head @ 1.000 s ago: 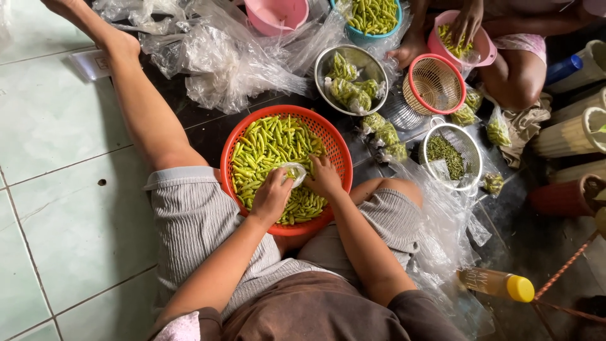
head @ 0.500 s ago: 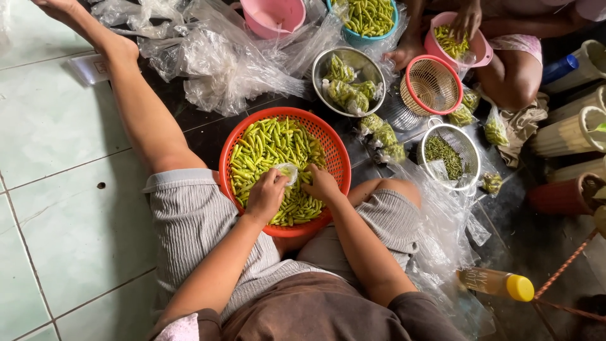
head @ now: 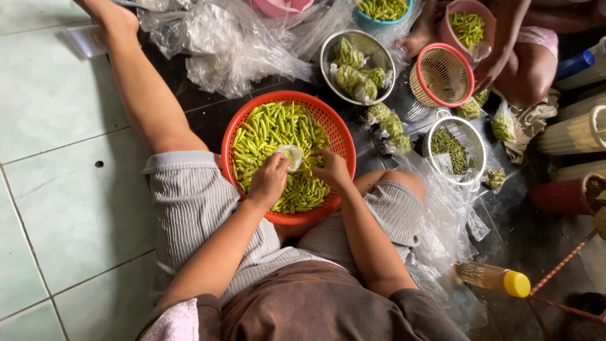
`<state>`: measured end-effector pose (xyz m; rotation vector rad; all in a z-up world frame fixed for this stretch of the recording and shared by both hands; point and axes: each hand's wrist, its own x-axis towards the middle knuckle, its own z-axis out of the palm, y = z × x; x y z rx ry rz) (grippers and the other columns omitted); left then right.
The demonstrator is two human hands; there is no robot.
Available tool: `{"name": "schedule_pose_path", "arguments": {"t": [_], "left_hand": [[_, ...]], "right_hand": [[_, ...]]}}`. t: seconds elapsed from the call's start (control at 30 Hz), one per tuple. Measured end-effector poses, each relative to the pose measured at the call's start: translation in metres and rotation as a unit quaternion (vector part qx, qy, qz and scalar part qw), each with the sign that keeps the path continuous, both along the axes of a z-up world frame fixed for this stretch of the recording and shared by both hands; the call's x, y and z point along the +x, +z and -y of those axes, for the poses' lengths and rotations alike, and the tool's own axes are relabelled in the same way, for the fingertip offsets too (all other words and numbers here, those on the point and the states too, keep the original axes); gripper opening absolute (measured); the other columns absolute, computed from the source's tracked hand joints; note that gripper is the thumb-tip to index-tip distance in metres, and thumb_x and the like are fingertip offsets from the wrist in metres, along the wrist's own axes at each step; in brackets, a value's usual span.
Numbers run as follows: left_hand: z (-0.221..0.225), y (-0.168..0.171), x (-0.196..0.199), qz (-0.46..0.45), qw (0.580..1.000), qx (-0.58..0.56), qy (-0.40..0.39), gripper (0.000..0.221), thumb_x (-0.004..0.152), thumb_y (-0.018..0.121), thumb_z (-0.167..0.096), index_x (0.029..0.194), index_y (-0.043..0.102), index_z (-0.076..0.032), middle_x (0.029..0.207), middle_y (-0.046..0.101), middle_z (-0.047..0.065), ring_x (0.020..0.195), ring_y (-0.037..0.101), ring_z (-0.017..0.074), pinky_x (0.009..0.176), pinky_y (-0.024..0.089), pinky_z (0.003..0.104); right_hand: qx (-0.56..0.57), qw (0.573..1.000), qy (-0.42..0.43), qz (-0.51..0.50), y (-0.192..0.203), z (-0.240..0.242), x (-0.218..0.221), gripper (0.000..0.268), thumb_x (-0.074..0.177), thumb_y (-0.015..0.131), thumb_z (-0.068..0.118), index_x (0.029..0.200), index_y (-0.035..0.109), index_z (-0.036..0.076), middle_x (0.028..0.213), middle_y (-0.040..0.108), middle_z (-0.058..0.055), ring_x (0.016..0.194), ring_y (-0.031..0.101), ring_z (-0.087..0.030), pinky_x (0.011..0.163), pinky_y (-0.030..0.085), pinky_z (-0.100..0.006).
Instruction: The person sits on the floor and packs green beans from a red basket into small plastic bags. They repeatedly scoop beans, place them into bags, and set the filled bags aside.
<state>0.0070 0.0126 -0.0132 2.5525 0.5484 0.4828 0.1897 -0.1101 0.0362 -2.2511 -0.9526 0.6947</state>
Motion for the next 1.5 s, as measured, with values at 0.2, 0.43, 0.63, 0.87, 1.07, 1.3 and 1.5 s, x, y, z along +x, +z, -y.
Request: {"name": "schedule_pose_path", "arguments": {"t": [0.2, 0.43, 0.63, 0.87, 1.07, 1.3, 1.5], "left_hand": [[-0.003, 0.008, -0.009, -0.044, 0.999, -0.022, -0.018, 0.020, 0.093, 0.069, -0.004, 0.111, 0.063, -0.008, 0.135, 0.052, 0.010, 0.120, 0.062, 0.0373, 0.078, 0.067, 0.052], [0.003, -0.004, -0.003, -0.020, 0.994, -0.106, -0.033, 0.039, 0.099, 0.058, 0.005, 0.135, 0.051, -0.009, 0.144, 0.047, 0.014, 0.119, 0.062, 0.0428, 0.078, 0.070, 0.056], [-0.001, 0.010, -0.007, -0.022, 0.998, -0.043, -0.034, 0.036, 0.098, 0.062, 0.004, 0.130, 0.056, -0.009, 0.149, 0.043, 0.011, 0.118, 0.064, 0.0404, 0.079, 0.070, 0.055], [0.000, 0.031, -0.011, -0.046, 0.991, -0.123, -0.024, 0.016, 0.098, 0.063, -0.001, 0.112, 0.067, -0.010, 0.154, 0.038, 0.011, 0.109, 0.068, 0.0488, 0.075, 0.066, 0.061], [0.001, 0.085, -0.017, -0.112, 0.945, -0.304, 0.036, 0.031, 0.105, 0.053, -0.020, 0.136, 0.054, -0.022, 0.155, 0.043, 0.014, 0.116, 0.066, 0.0469, 0.080, 0.061, 0.062], [0.001, 0.095, -0.019, -0.105, 0.908, -0.401, 0.068, 0.043, 0.108, 0.052, -0.027, 0.149, 0.043, -0.023, 0.151, 0.050, 0.021, 0.122, 0.061, 0.0493, 0.087, 0.056, 0.062], [0.002, 0.079, -0.020, -0.087, 0.948, -0.302, 0.044, 0.034, 0.105, 0.056, -0.020, 0.139, 0.054, -0.017, 0.152, 0.048, 0.020, 0.126, 0.058, 0.0482, 0.088, 0.059, 0.061]], "right_hand": [[0.112, 0.959, -0.060, -0.253, 0.023, 0.003, -0.003, 0.055, 0.085, 0.072, 0.002, 0.138, 0.060, -0.006, 0.104, 0.059, -0.027, 0.081, 0.066, -0.023, 0.065, 0.067, -0.036], [0.125, 0.952, -0.028, -0.276, 0.008, 0.004, 0.008, 0.055, 0.090, 0.072, 0.003, 0.142, 0.057, -0.004, 0.108, 0.068, -0.028, 0.086, 0.071, -0.023, 0.067, 0.067, -0.035], [0.205, 0.864, -0.064, -0.455, -0.015, 0.005, 0.022, 0.045, 0.094, 0.063, 0.002, 0.138, 0.057, -0.006, 0.113, 0.073, -0.023, 0.088, 0.077, -0.022, 0.069, 0.067, -0.027], [0.201, 0.858, -0.029, -0.473, 0.019, -0.019, -0.002, 0.040, 0.092, 0.067, 0.001, 0.131, 0.061, -0.007, 0.110, 0.074, -0.023, 0.089, 0.077, -0.028, 0.068, 0.068, -0.032], [0.136, 0.917, 0.023, -0.375, 0.037, -0.036, -0.023, 0.049, 0.092, 0.072, 0.005, 0.138, 0.058, -0.005, 0.118, 0.072, -0.024, 0.099, 0.074, -0.026, 0.083, 0.064, -0.041], [0.133, 0.940, 0.121, -0.290, 0.039, -0.038, -0.033, 0.056, 0.085, 0.062, -0.017, 0.138, 0.052, -0.002, 0.136, 0.061, -0.030, 0.124, 0.061, -0.039, 0.103, 0.052, -0.051], [0.038, 0.992, 0.104, 0.052, 0.008, -0.040, -0.031, 0.021, 0.088, 0.071, 0.015, 0.108, 0.073, 0.023, 0.102, 0.079, 0.001, 0.092, 0.077, -0.020, 0.080, 0.062, -0.035]]}}
